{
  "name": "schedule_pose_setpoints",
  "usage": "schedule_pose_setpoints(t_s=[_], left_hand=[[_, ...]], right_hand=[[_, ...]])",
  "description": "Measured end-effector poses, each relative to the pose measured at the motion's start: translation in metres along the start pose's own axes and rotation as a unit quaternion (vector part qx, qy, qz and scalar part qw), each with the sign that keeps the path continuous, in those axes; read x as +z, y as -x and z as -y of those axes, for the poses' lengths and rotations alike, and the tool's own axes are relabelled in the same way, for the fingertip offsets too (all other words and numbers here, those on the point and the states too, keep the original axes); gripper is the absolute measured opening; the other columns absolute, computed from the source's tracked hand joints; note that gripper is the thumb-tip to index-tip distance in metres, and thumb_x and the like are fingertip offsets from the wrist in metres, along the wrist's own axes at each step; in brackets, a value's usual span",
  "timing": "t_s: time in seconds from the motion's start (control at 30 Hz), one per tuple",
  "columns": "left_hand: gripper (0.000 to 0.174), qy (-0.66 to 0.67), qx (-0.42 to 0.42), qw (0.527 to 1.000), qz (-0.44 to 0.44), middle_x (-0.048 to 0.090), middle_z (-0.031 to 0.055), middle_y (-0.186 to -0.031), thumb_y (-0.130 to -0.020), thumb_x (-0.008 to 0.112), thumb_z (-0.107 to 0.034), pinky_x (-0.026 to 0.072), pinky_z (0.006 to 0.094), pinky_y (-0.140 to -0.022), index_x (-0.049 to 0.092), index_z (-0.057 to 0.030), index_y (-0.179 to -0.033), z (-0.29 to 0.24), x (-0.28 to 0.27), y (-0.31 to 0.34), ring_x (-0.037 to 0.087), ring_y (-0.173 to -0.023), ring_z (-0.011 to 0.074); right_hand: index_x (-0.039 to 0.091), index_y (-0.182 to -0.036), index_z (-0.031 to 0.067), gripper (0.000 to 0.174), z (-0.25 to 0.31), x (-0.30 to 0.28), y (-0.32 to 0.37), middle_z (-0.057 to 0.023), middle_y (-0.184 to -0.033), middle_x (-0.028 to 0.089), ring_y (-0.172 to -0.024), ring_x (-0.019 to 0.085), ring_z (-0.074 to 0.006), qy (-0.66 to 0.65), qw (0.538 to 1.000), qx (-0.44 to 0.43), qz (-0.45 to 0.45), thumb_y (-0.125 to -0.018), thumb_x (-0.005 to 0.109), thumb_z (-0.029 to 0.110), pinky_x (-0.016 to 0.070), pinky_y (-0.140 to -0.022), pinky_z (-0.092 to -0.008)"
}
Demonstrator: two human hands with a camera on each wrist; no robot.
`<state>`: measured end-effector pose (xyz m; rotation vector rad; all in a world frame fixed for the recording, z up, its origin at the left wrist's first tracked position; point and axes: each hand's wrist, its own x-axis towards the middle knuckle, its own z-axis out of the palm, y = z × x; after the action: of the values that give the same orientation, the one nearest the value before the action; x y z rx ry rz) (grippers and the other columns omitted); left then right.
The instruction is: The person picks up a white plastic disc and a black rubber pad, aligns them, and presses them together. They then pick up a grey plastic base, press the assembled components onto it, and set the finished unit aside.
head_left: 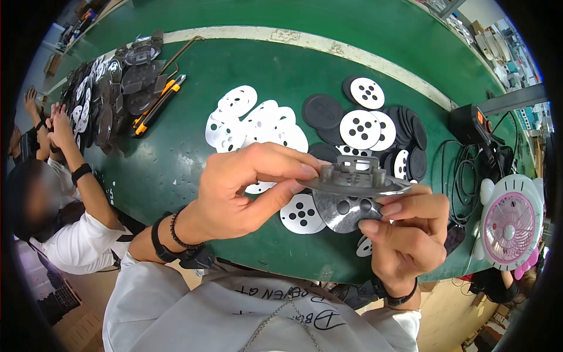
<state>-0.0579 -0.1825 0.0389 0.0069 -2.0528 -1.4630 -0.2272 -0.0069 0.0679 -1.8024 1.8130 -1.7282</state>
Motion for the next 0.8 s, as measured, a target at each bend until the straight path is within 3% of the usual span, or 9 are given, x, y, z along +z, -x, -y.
schedule_pose_setpoints(t_s=[0.17, 0.43, 0.6, 0.67, 0.8], left_hand=[[0.027, 0.007, 0.000, 1.000, 0.004, 0.067, 0.0311, -0.106, -0.086, 0.061, 0.015, 0.0597, 0.0440, -0.085, 0.052, 0.0052, -0.109, 0.001, 0.002, 0.002, 0.071, -0.103, 0.0400], [0.026, -0.022, -0.054, 0.996, -0.072, 0.072, 0.0198, -0.094, -0.081, 0.074, 0.011, 0.0562, 0.0303, -0.075, 0.057, 0.0041, -0.099, -0.005, 0.010, 0.005, 0.071, -0.086, 0.0181], [0.022, 0.016, -0.081, 0.993, -0.088, 0.073, 0.0155, -0.092, -0.082, 0.075, 0.008, 0.0576, 0.0269, -0.074, 0.060, 0.0036, -0.097, -0.001, 0.014, 0.007, 0.073, -0.084, 0.0169], [0.020, 0.040, -0.093, 0.989, -0.105, 0.074, 0.0127, -0.091, -0.083, 0.076, 0.005, 0.0584, 0.0242, -0.073, 0.063, 0.0039, -0.097, -0.001, 0.016, 0.008, 0.075, -0.082, 0.0160], [0.022, 0.053, -0.124, 0.987, -0.084, 0.073, 0.0139, -0.091, -0.082, 0.075, 0.008, 0.0578, 0.0262, -0.074, 0.058, 0.0027, -0.095, -0.006, 0.015, 0.007, 0.073, -0.083, 0.0163]], right_hand=[[0.071, -0.078, 0.0054, 0.025, -0.002, 0.002, 0.000, -0.0088, -0.094, 0.057, -0.081, 0.067, -0.0238, 0.007, 1.000, -0.006, -0.021, -0.062, 0.086, -0.008, 0.0561, -0.066, -0.0293], [0.073, -0.091, 0.0015, 0.031, 0.000, 0.007, 0.001, -0.0121, -0.094, 0.064, -0.076, 0.069, -0.0220, 0.022, 0.998, 0.047, -0.028, -0.067, 0.081, -0.014, 0.0570, -0.064, -0.0279], [0.070, -0.097, -0.0028, 0.031, -0.005, 0.006, 0.005, -0.0123, -0.085, 0.070, -0.074, 0.069, -0.0186, 0.057, 0.994, 0.076, -0.046, -0.070, 0.081, -0.014, 0.0544, -0.064, -0.0251], [0.065, -0.099, -0.0047, 0.032, -0.006, 0.009, 0.006, -0.0126, -0.083, 0.071, -0.073, 0.068, -0.0170, -0.019, 0.990, 0.099, -0.098, -0.073, 0.082, -0.012, 0.0523, -0.064, -0.0240], [0.056, -0.095, -0.0007, 0.035, -0.007, 0.010, 0.004, -0.0115, -0.081, 0.071, -0.071, 0.066, -0.0143, -0.033, 0.986, 0.121, -0.107, -0.074, 0.082, -0.011, 0.0499, -0.062, -0.0224]])
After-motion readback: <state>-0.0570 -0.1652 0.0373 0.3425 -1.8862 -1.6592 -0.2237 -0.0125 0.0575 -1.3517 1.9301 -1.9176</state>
